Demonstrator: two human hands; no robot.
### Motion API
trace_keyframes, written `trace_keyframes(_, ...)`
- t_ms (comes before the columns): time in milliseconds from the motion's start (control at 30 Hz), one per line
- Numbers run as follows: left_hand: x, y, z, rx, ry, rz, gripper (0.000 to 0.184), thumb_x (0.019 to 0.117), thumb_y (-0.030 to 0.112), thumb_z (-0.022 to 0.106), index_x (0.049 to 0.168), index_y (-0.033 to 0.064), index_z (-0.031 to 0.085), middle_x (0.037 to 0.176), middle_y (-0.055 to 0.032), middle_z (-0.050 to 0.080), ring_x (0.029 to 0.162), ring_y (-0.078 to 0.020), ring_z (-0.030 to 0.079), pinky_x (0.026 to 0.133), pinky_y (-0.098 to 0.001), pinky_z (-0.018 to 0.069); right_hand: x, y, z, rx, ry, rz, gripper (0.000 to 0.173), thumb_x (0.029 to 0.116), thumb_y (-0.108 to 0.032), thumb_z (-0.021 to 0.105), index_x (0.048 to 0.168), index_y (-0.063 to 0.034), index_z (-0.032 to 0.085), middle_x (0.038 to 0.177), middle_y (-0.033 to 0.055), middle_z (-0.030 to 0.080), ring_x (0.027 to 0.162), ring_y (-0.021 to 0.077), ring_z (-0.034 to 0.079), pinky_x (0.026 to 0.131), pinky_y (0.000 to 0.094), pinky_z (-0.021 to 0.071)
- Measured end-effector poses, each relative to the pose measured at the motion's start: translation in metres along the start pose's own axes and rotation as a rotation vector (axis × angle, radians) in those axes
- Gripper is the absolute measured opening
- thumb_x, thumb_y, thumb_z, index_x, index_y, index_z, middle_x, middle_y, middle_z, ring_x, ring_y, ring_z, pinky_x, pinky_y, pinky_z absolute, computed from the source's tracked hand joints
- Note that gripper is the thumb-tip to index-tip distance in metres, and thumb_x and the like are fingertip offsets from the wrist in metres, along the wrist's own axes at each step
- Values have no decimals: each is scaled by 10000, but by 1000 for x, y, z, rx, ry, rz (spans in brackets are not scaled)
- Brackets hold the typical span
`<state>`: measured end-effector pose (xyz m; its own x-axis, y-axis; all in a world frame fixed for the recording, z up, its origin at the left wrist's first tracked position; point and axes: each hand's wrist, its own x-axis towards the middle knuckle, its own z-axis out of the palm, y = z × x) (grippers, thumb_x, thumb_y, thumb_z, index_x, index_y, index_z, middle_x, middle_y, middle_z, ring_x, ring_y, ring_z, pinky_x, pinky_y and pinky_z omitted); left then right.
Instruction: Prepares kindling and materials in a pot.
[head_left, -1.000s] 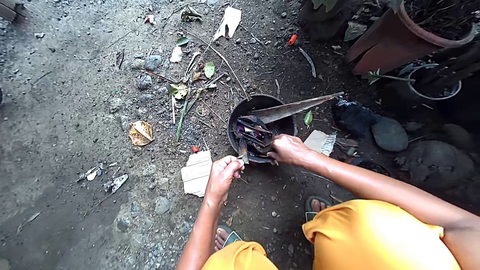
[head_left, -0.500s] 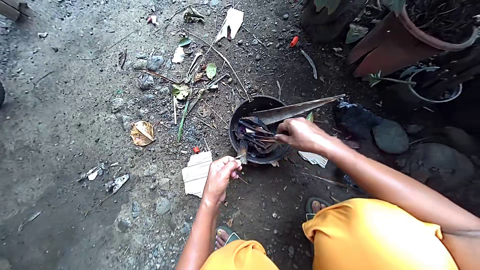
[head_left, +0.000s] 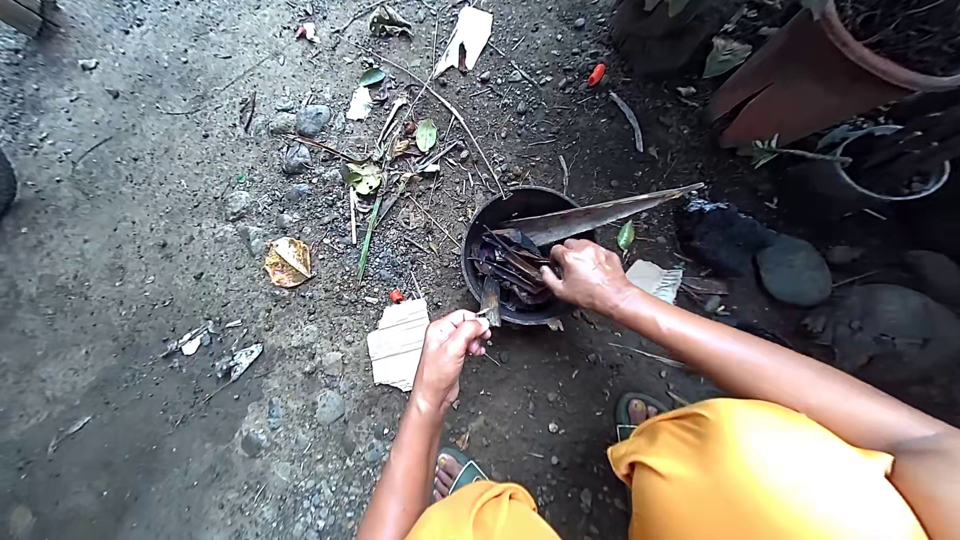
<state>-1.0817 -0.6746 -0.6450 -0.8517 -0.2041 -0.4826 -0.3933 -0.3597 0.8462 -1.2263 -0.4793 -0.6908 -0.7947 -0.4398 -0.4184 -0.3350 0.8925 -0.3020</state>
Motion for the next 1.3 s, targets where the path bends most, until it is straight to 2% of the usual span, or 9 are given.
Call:
trace_keyframes(100, 2, -1, 0, -2, 1, 15, 329, 934, -24, 448, 701, 119, 631, 614, 73, 622, 535, -5, 568, 579, -180, 521, 8, 8, 3, -172, -75, 1, 332, 965, -290, 652, 1050, 18, 743, 1153, 246, 654, 1184, 426, 571, 981, 558, 441)
trace_keyframes(167, 2, 0, 0, -2, 1, 18, 330, 934, -25, 445, 703, 117, 633, 615, 74, 622, 539, -8, 570, 582, -183, 525, 12, 9, 5, -255, -151, -12, 345, 979, -311, 628, 1017, 9, 750, 1155, 236, 658, 1197, 421, 552, 1007, 558, 399)
trace_keyframes(267, 2, 0, 0, -6, -4, 13, 328, 937, -23, 447, 706, 116, 632, 615, 73, 622, 541, -7, 570, 582, -181, 521, 16, 7, 7, -280, -276, 2, 375, 1021, -336, 580, 1039, -1, 748, 1159, 210, 679, 1232, 401, 541, 1056, 556, 348)
trace_keyframes(367, 2, 0, 0, -7, -6, 19, 334, 942, -26, 444, 704, 118, 629, 617, 71, 624, 541, -5, 569, 581, -178, 521, 15, 2, 7, -229, -314, 14, 374, 1028, -334, 576, 1035, 0, 744, 1119, 191, 701, 1220, 379, 557, 1054, 548, 347)
trace_keyframes(600, 9, 6, 1, 22, -8, 81, 319, 923, -27, 461, 704, 133, 630, 628, 80, 626, 545, -2, 561, 590, -184, 517, 12, -12, 14, -48, -382, 75, 467, 1072, -384, 458, 1084, -2, 726, 1150, 209, 697, 1239, 375, 566, 1078, 549, 338)
trace_keyframes(767, 11, 7, 0, 41, -10, 80, 324, 922, -25, 457, 696, 133, 628, 623, 78, 620, 548, -6, 561, 599, -186, 518, 8, -9, 11, -88, -433, 30, 482, 1087, -402, 462, 1118, 2, 723, 1142, 212, 702, 1214, 376, 588, 1083, 544, 351)
trace_keyframes(1100, 12, 2, -7, 199, -17, 111, 270, 915, -11, 499, 731, 141, 625, 669, 104, 622, 602, 13, 570, 629, -174, 505, 2, -1, -8, -50, -371, 15, 376, 1073, -348, 521, 1107, -51, 750, 1112, 169, 719, 1172, 354, 604, 1054, 550, 364)
trace_keyframes(1200, 15, -1, -12, 276, -60, 121, 245, 927, 11, 504, 757, 134, 629, 682, 111, 606, 617, 17, 554, 635, -174, 486, 4, 4, -6, -14, -306, 10, 344, 1062, -331, 547, 1109, -58, 750, 1108, 163, 722, 1157, 355, 615, 1047, 556, 378)
trace_keyframes(1300, 18, -6, -18, 430, -71, 118, 214, 963, 54, 511, 793, 113, 627, 690, 112, 579, 630, 24, 541, 642, -168, 467, 9, 10, 2, 25, -220, 0, 288, 1042, -256, 581, 1159, -40, 731, 1137, 192, 705, 1166, 376, 619, 1029, 559, 421)
